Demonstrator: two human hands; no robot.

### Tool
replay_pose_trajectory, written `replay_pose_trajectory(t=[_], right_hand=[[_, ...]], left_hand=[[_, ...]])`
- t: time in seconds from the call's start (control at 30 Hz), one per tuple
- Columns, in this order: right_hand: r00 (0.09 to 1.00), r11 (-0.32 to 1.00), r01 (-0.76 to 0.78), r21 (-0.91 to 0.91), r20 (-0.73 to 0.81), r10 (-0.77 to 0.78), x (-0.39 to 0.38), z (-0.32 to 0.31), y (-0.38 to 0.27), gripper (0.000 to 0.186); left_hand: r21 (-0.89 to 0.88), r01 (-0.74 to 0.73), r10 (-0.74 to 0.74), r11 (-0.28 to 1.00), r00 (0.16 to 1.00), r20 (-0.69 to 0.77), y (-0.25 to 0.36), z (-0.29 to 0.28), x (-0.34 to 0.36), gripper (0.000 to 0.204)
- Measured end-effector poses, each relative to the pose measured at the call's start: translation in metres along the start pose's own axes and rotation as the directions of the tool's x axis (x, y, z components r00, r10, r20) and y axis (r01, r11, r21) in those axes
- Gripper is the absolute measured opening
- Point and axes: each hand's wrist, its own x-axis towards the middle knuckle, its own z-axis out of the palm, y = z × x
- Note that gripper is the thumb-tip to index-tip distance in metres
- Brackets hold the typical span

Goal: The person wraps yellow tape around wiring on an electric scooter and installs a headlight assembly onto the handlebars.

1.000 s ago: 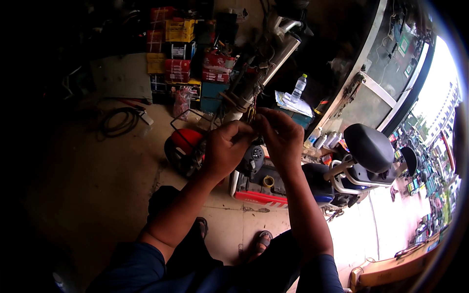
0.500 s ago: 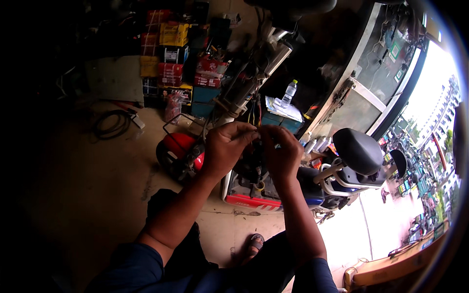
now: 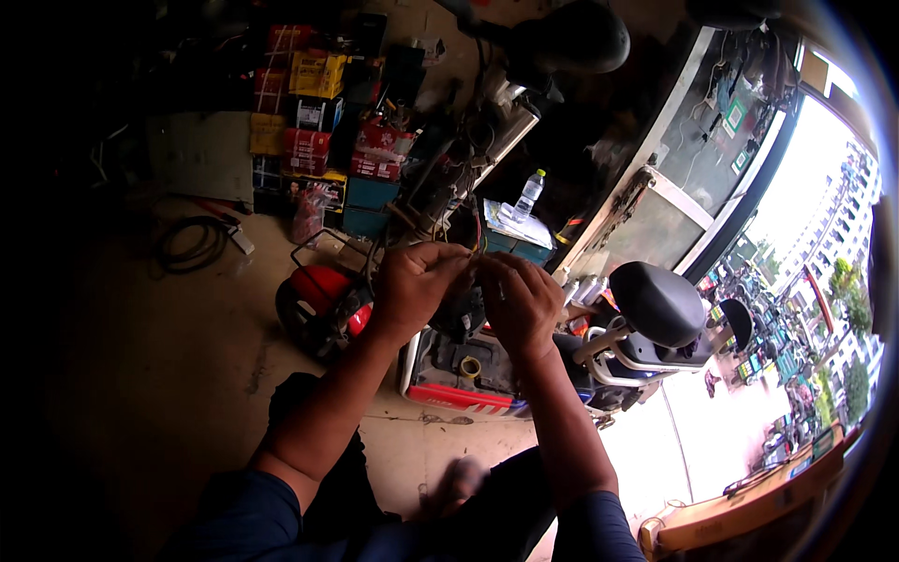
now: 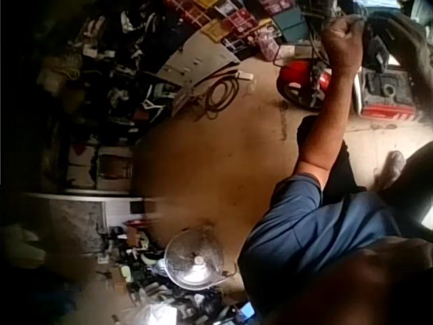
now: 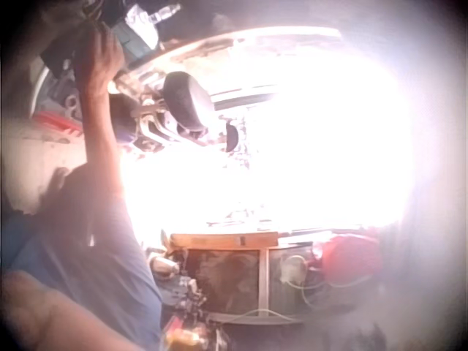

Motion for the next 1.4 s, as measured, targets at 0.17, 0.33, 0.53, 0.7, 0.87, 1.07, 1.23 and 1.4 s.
replay_pose_trajectory(t=[0.17, 0.33, 0.53, 0.7, 0.87, 1.07, 1.23, 1.4], right_hand=[[0.983, 0.971, 0.184, -0.154, 0.042, -0.180, 0.007, -0.004, 0.004, 0.026], [0.957, 0.957, 0.266, -0.113, 0.146, -0.249, 0.005, -0.003, 0.017, 0.018], [0.875, 0.881, -0.448, 0.154, 0.275, 0.397, 0.000, 0.002, -0.004, 0.008], [0.417, 0.033, -0.884, 0.466, 0.755, 0.506, 0.006, -0.013, 0.028, 0.014], [0.483, 0.372, -0.875, 0.310, 0.502, 0.718, 0.007, -0.011, 0.019, 0.019], [0.984, 0.989, 0.077, -0.127, 0.167, -0.056, 0.002, -0.010, 0.024, 0.033], [0.959, 0.974, 0.198, -0.110, 0.227, -0.169, 0.004, -0.007, 0.026, 0.027], [0.524, 0.432, -0.848, 0.307, 0.613, 0.592, 0.010, -0.004, 0.018, 0.014]], left_hand=[[0.139, 0.025, -0.032, 0.990, 0.999, 0.044, 0.015, 0.003, 0.001, 0.016], [0.162, 0.066, -0.080, 0.985, 0.993, 0.083, 0.016, 0.002, 0.004, 0.018], [-0.031, 0.207, -0.202, 0.978, 0.973, 0.110, 0.006, 0.006, 0.006, 0.020], [0.123, 0.045, -0.057, 0.991, 0.993, 0.098, 0.009, 0.011, 0.008, 0.021], [0.055, 0.174, -0.178, 0.983, 0.982, 0.062, 0.009, 0.010, 0.007, 0.020], [0.028, 0.175, -0.176, 0.984, 0.983, 0.060, 0.012, 0.012, 0.007, 0.019], [0.051, 0.171, -0.174, 0.984, 0.983, 0.052, 0.003, 0.013, 0.007, 0.019], [-0.049, 0.176, -0.175, 0.983, 0.984, 0.020, -0.007, 0.013, 0.004, 0.018]])
